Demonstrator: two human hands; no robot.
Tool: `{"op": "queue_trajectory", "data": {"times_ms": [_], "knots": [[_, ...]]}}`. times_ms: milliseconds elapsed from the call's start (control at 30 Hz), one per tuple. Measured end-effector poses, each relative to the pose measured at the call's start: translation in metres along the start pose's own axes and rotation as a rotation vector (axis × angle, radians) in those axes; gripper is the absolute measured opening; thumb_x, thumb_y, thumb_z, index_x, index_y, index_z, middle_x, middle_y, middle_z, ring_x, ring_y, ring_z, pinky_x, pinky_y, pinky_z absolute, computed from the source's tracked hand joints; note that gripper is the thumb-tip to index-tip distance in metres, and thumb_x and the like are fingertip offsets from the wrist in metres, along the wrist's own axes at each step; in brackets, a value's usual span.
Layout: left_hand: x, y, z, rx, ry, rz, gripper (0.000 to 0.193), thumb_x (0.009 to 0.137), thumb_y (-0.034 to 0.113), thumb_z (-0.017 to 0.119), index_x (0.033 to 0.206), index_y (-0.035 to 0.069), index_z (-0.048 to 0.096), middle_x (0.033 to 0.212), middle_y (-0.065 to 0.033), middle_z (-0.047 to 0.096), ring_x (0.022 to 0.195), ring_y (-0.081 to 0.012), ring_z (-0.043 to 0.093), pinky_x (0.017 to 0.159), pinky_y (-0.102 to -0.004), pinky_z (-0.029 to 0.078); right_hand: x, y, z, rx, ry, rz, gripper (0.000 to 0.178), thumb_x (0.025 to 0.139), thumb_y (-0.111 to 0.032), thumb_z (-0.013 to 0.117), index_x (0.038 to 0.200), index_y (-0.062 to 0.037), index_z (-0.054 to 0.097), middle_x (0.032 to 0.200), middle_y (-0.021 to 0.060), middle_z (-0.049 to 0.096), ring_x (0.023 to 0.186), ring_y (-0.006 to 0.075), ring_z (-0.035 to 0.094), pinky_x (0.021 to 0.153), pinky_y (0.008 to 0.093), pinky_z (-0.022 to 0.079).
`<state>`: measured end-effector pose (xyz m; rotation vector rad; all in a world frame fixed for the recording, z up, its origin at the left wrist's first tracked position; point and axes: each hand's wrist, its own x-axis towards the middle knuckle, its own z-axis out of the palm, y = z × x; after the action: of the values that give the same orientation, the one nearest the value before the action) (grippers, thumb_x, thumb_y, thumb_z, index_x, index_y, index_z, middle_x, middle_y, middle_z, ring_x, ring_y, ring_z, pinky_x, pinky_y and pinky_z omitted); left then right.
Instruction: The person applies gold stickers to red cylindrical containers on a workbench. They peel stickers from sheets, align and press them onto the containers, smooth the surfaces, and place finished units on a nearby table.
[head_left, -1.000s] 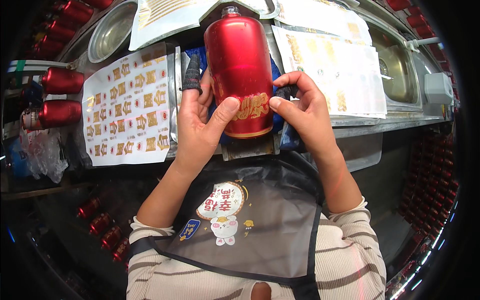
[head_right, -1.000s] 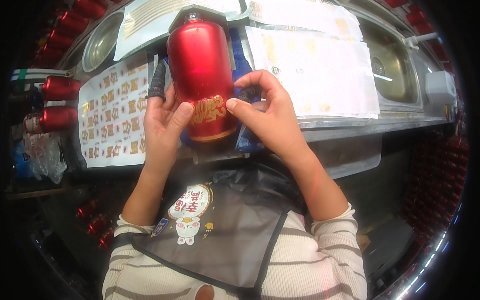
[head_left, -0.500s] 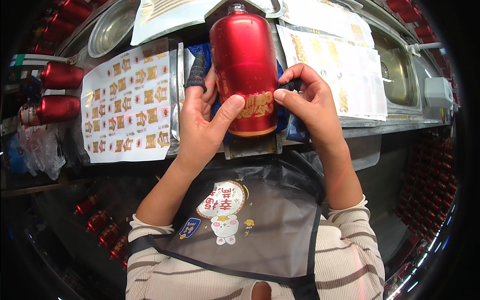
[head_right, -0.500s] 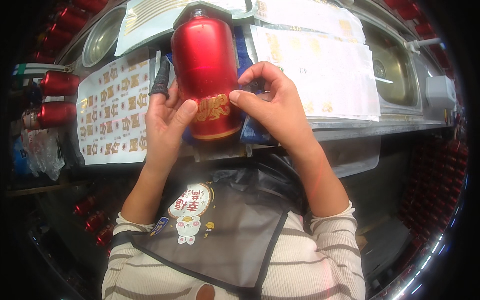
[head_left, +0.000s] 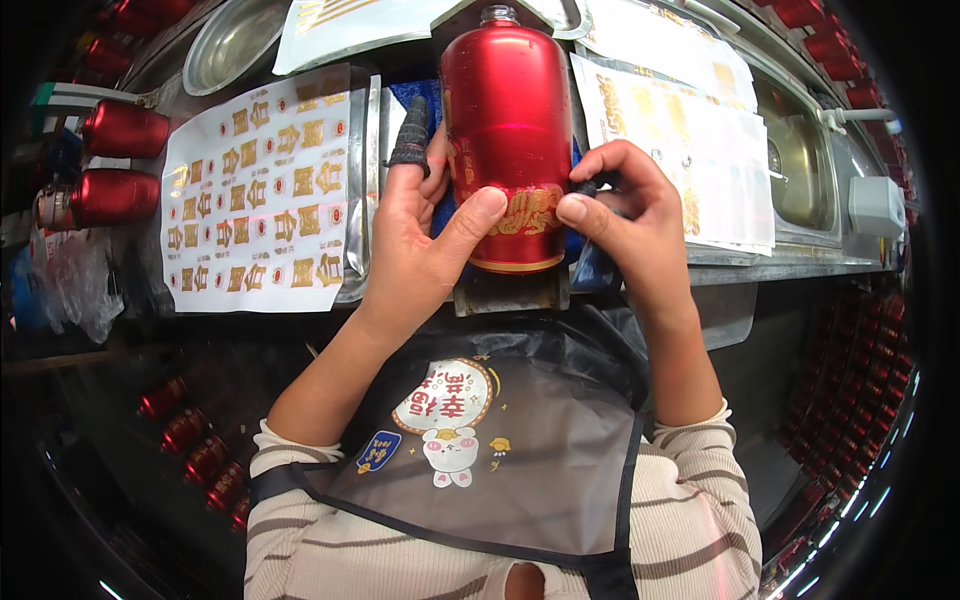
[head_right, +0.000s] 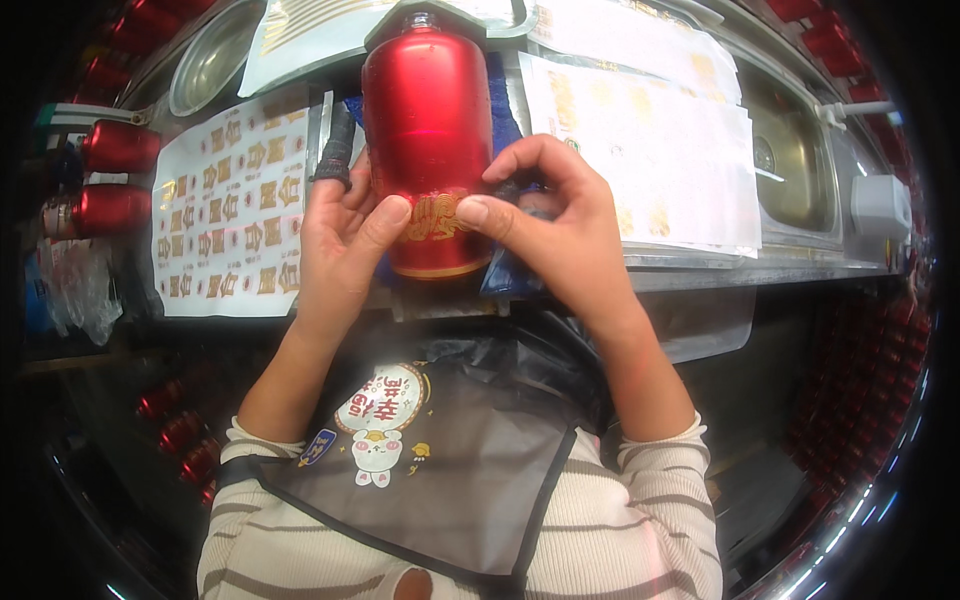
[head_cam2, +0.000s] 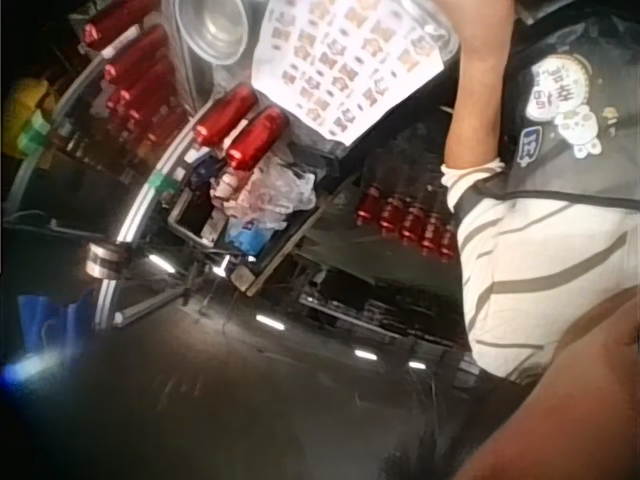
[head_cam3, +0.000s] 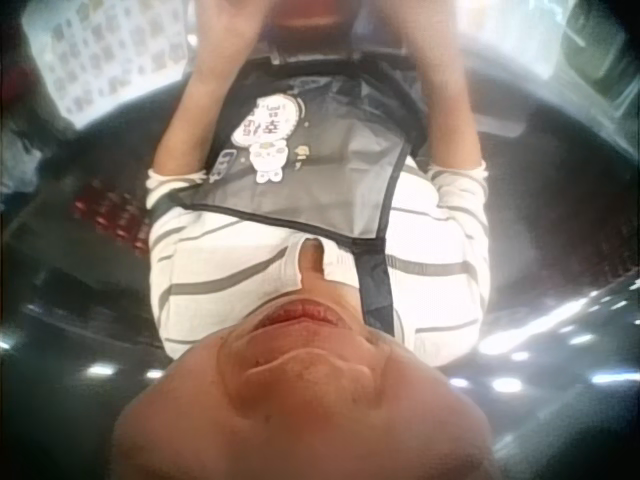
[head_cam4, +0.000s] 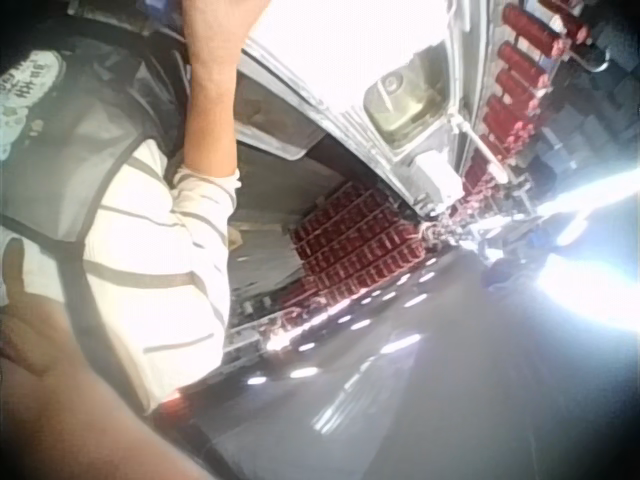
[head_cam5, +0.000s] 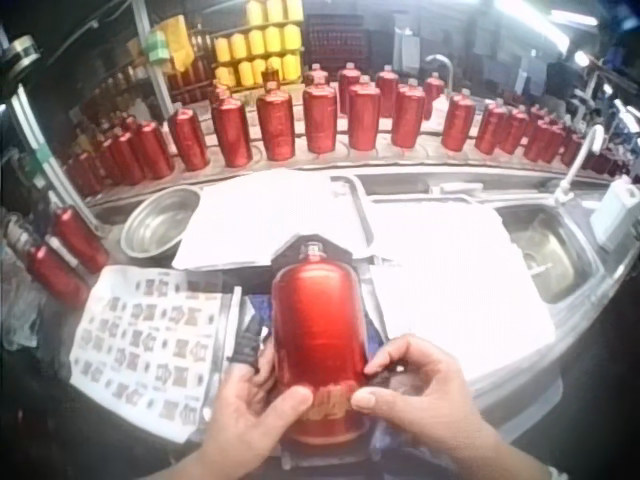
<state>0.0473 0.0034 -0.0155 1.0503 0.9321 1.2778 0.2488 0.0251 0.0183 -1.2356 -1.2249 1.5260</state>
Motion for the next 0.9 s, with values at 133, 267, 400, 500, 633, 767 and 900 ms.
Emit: {"op": "queue_trajectory", "data": {"times_ms": [133, 267, 400, 500, 633, 767, 900], "knots": [[-0.001, -0.004, 0.000, -0.005, 0.012, 0.016, 0.053, 0.095, 0.011, 0.068, 0.134, -0.011, 0.037, 0.151, -0.0277, 0.039, 0.137, -0.0259, 0.045, 0.114, -0.0375, 0.036, -0.011, -0.001, 0.013, -0.252, 0.095, -0.183, 0.017, 0.081, -0.004, 0.076, 0.094, -0.0005, 0.066, 0.092, 0.0024, 0.066, 0.080, 0.0076, 0.061, 0.072, 0.0221, 0.050], [0.000, -0.002, 0.001, -0.016, 0.025, 0.012, 0.053, 0.095, 0.011, 0.069, 0.132, -0.012, 0.038, 0.151, -0.0286, 0.040, 0.137, -0.0256, 0.045, 0.113, -0.0374, 0.037, -0.010, -0.007, 0.015, -0.199, 0.083, -0.126, 0.011, 0.083, -0.001, 0.071, 0.093, 0.0002, 0.066, 0.088, 0.0019, 0.065, 0.076, 0.0058, 0.059, 0.070, 0.0210, 0.049], [0.001, -0.008, -0.002, -0.001, 0.017, 0.046, 0.052, 0.094, 0.013, 0.070, 0.128, -0.012, 0.040, 0.151, -0.0299, 0.039, 0.136, -0.0258, 0.046, 0.113, -0.0373, 0.037, -0.018, -0.014, 0.021, -0.120, 0.107, -0.119, 0.010, 0.084, -0.001, 0.070, 0.093, 0.0010, 0.065, 0.087, 0.0016, 0.065, 0.074, 0.0046, 0.058, 0.068, 0.0206, 0.049], [0.001, 0.001, 0.003, -0.037, 0.042, 0.006, 0.048, 0.094, 0.013, 0.071, 0.122, -0.012, 0.042, 0.152, -0.0307, 0.038, 0.137, -0.0259, 0.045, 0.113, -0.0373, 0.037, -0.017, -0.023, 0.024, -0.097, 0.122, -0.059, 0.009, 0.084, -0.002, 0.069, 0.091, 0.0010, 0.065, 0.086, 0.0013, 0.065, 0.074, 0.0045, 0.058, 0.067, 0.0208, 0.049], [0.001, -0.001, 0.002, -0.002, 0.027, 0.018, 0.045, 0.094, 0.013, 0.071, 0.119, -0.011, 0.042, 0.152, -0.0306, 0.037, 0.136, -0.0253, 0.046, 0.112, -0.0370, 0.038, -0.016, -0.020, 0.020, -0.208, 0.102, -0.042, 0.009, 0.083, -0.002, 0.069, 0.090, 0.0008, 0.064, 0.084, 0.0004, 0.064, 0.074, 0.0046, 0.058, 0.067, 0.0206, 0.049], [0.002, 0.000, 0.004, -0.012, 0.030, 0.020, 0.046, 0.094, 0.013, 0.071, 0.120, -0.011, 0.042, 0.152, -0.0301, 0.038, 0.134, -0.0244, 0.048, 0.111, -0.0363, 0.040, -0.013, -0.025, 0.017, -0.108, 0.067, 0.024, 0.009, 0.083, -0.003, 0.069, 0.089, 0.0008, 0.064, 0.082, 0.0002, 0.064, 0.074, 0.0047, 0.058, 0.067, 0.0199, 0.048], [0.003, -0.001, 0.005, -0.032, 0.048, 0.008, 0.050, 0.093, 0.013, 0.072, 0.124, -0.011, 0.041, 0.149, -0.0282, 0.043, 0.131, -0.0235, 0.051, 0.110, -0.0355, 0.041, -0.010, -0.021, 0.012, -0.045, 0.055, 0.088, 0.010, 0.085, -0.006, 0.071, 0.089, 0.0003, 0.065, 0.082, 0.0000, 0.065, 0.074, 0.0041, 0.057, 0.067, 0.0194, 0.046]]}}
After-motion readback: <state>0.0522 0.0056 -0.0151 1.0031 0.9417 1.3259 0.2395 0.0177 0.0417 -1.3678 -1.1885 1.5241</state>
